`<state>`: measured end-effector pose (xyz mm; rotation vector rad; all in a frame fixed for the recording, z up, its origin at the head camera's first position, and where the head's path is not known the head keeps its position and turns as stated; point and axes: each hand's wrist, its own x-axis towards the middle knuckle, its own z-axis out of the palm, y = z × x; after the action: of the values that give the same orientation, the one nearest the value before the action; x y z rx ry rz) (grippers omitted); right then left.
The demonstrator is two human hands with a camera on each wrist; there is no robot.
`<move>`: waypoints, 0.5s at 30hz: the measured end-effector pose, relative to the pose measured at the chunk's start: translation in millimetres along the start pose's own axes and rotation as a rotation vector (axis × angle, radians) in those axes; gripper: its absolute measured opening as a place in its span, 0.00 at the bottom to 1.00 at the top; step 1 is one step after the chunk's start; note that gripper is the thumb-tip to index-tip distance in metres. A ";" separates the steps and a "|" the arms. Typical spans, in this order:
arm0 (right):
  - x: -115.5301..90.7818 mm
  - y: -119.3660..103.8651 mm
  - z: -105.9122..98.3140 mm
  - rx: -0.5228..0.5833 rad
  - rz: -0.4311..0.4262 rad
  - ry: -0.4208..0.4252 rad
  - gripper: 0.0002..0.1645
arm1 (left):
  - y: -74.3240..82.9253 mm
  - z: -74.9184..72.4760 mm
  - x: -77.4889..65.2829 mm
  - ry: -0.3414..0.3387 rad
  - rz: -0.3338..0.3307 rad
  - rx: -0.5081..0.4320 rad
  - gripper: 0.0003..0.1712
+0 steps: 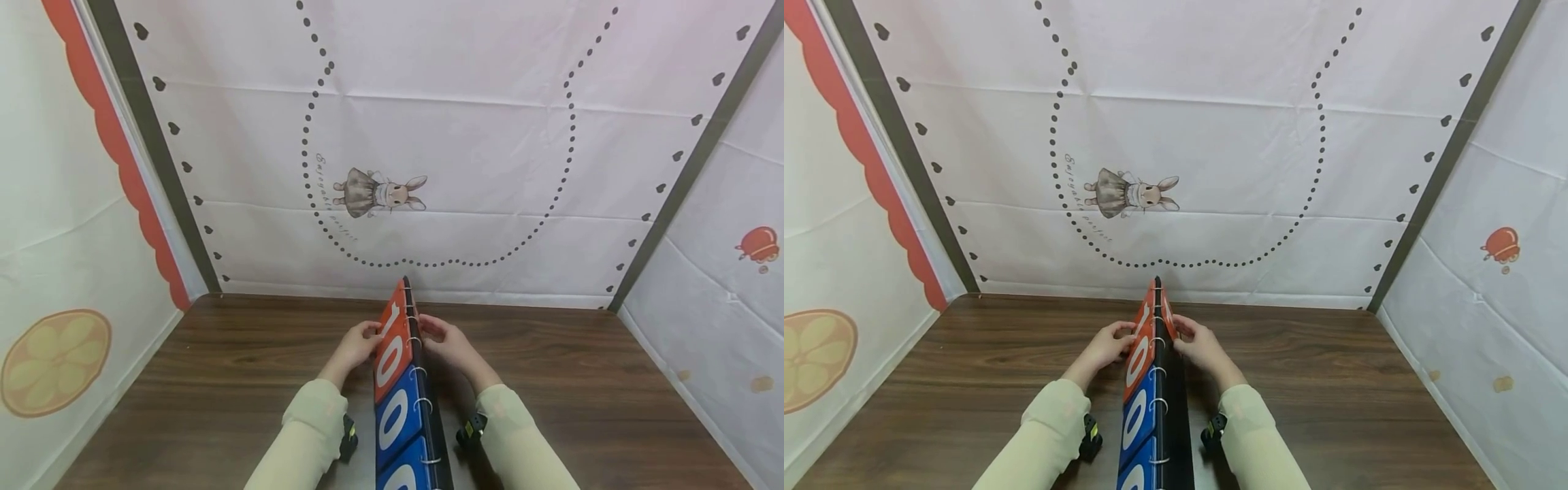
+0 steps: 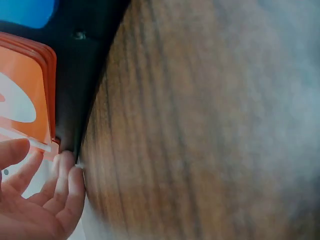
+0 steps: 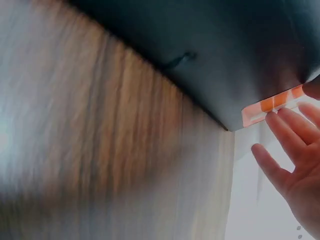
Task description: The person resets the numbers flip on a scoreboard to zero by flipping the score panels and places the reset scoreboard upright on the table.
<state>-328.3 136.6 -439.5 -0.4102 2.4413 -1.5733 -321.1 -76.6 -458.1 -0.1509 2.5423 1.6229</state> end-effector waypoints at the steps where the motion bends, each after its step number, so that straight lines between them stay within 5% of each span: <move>1: -0.7 0.3 -0.7 -0.018 -0.006 -0.004 0.31 | 0.1 0.3 -0.4 0.002 -0.001 0.013 0.22; 6: -8.8 -0.3 -5.7 -0.033 -0.047 -0.032 0.35 | 3.9 -1.4 -3.3 0.043 0.033 0.123 0.24; 11: -15.3 -6.4 -9.1 -0.024 -0.023 -0.003 0.35 | 20.4 -10.4 -5.6 0.162 0.224 0.146 0.28; 15: -10.3 -3.6 -12.9 -0.032 -0.069 0.164 0.32 | 38.4 -11.5 -7.8 0.106 0.390 0.058 0.29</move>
<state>-322.4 149.7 -430.7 -0.3885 2.6027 -1.6589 -319.7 -70.8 -417.7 0.2913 2.8339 1.6984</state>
